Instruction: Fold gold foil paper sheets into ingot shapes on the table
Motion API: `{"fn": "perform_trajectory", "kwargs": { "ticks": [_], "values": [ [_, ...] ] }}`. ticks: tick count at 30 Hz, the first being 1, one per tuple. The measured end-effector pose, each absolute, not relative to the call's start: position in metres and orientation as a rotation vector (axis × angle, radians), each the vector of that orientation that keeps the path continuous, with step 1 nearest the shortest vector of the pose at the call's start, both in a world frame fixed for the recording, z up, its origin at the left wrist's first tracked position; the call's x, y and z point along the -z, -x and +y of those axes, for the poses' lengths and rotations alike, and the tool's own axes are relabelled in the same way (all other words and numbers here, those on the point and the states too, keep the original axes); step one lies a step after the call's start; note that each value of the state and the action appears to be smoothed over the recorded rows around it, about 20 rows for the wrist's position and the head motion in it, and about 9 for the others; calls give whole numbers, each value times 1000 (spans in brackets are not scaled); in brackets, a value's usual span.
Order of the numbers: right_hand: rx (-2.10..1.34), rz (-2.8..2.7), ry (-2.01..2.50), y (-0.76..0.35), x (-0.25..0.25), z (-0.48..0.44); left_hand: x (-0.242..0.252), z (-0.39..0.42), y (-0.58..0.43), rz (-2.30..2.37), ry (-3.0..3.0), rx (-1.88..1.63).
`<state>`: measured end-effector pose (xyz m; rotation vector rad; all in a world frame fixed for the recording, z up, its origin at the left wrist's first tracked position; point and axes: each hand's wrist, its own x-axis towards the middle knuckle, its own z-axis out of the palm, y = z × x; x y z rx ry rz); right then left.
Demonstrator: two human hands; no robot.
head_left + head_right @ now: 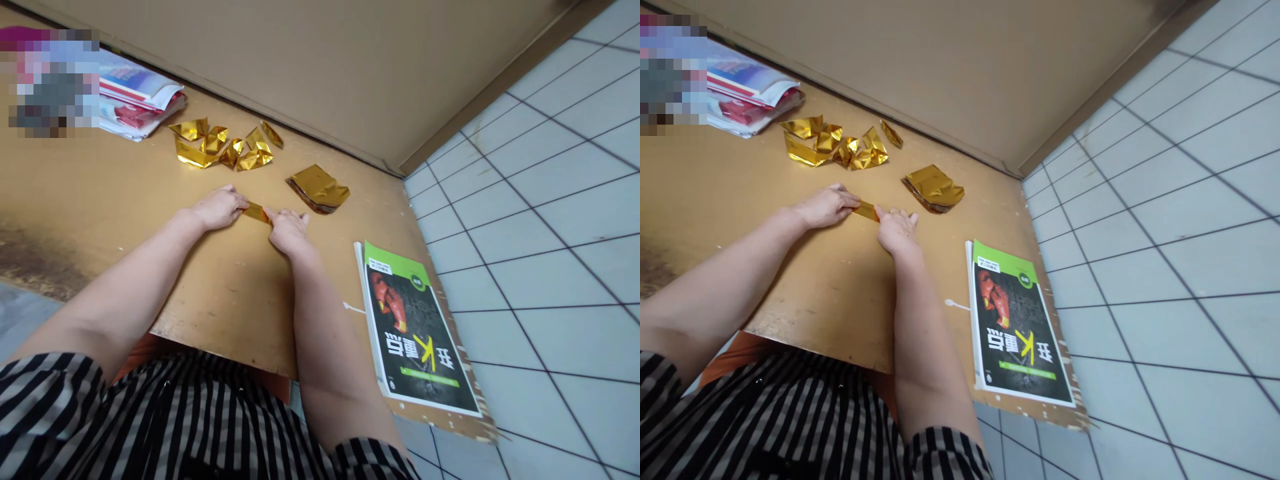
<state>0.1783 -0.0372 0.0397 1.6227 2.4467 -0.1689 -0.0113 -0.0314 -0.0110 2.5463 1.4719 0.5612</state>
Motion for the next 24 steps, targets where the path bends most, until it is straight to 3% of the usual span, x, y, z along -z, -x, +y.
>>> {"fn": "perform_trajectory", "kwargs": {
  "ticks": [24],
  "values": [
    [147, 2409, -1605, -176, -43, -39, -2, -39, 10, 1541, -2653, -528]
  ]
}}
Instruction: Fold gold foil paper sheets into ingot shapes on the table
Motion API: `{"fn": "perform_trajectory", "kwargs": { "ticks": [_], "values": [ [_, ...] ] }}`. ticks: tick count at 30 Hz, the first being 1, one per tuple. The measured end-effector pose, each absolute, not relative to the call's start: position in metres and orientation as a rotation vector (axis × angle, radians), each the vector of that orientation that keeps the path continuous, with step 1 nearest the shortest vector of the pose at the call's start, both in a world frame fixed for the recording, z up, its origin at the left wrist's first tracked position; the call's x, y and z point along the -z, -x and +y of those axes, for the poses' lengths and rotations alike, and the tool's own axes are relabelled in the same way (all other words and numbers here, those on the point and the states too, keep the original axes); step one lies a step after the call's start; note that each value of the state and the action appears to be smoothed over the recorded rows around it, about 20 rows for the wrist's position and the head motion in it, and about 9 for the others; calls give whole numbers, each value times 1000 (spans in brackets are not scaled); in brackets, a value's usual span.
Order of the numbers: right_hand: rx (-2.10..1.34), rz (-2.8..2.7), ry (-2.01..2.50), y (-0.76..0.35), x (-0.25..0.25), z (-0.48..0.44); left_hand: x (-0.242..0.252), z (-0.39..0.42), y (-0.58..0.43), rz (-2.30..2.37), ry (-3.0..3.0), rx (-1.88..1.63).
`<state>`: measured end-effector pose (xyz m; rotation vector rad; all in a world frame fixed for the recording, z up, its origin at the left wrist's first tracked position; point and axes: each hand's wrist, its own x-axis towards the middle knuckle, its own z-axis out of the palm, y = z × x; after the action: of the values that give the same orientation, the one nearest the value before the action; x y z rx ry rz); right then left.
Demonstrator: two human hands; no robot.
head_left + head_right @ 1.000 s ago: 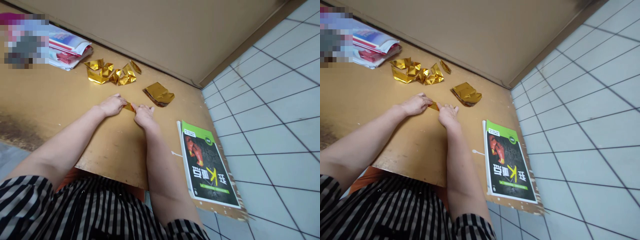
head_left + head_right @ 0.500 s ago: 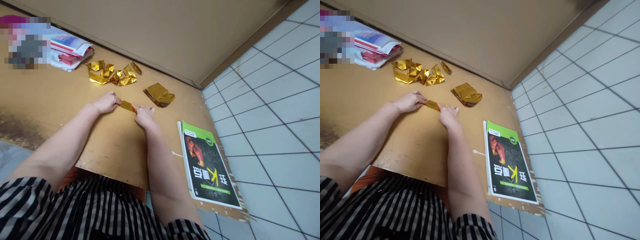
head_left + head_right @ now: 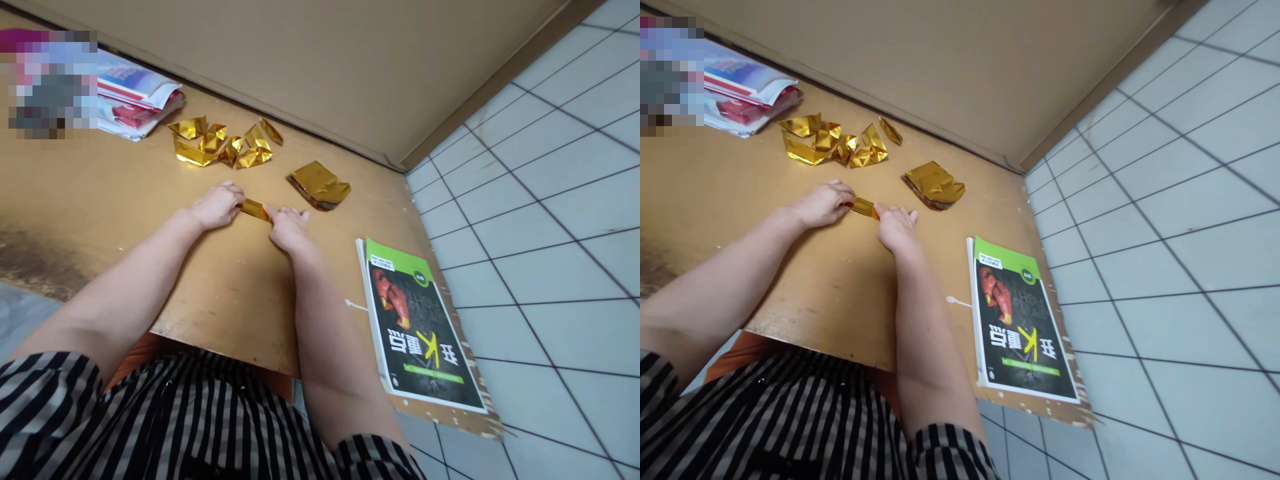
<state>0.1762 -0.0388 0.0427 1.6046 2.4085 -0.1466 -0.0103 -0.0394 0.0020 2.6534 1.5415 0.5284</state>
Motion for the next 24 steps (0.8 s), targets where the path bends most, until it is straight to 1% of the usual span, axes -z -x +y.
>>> {"fn": "perform_trajectory", "kwargs": {
  "ticks": [6, 13, 17, 24],
  "values": [
    [121, 2416, -1583, -176, -44, -40, 5, -36, 1, 1478, -2633, -471],
    [-21, 2476, -1523, -170, -44, -46, -2, -38, -4, 1499, -2648, -408],
    [-31, 2511, -1467, -164, -41, -45, -6, -41, -11, 1520, -2673, -377],
    [18, 2524, -1504, -161, -41, -44, -8, -41, -15, 1518, -2676, -353]
  ]
}}
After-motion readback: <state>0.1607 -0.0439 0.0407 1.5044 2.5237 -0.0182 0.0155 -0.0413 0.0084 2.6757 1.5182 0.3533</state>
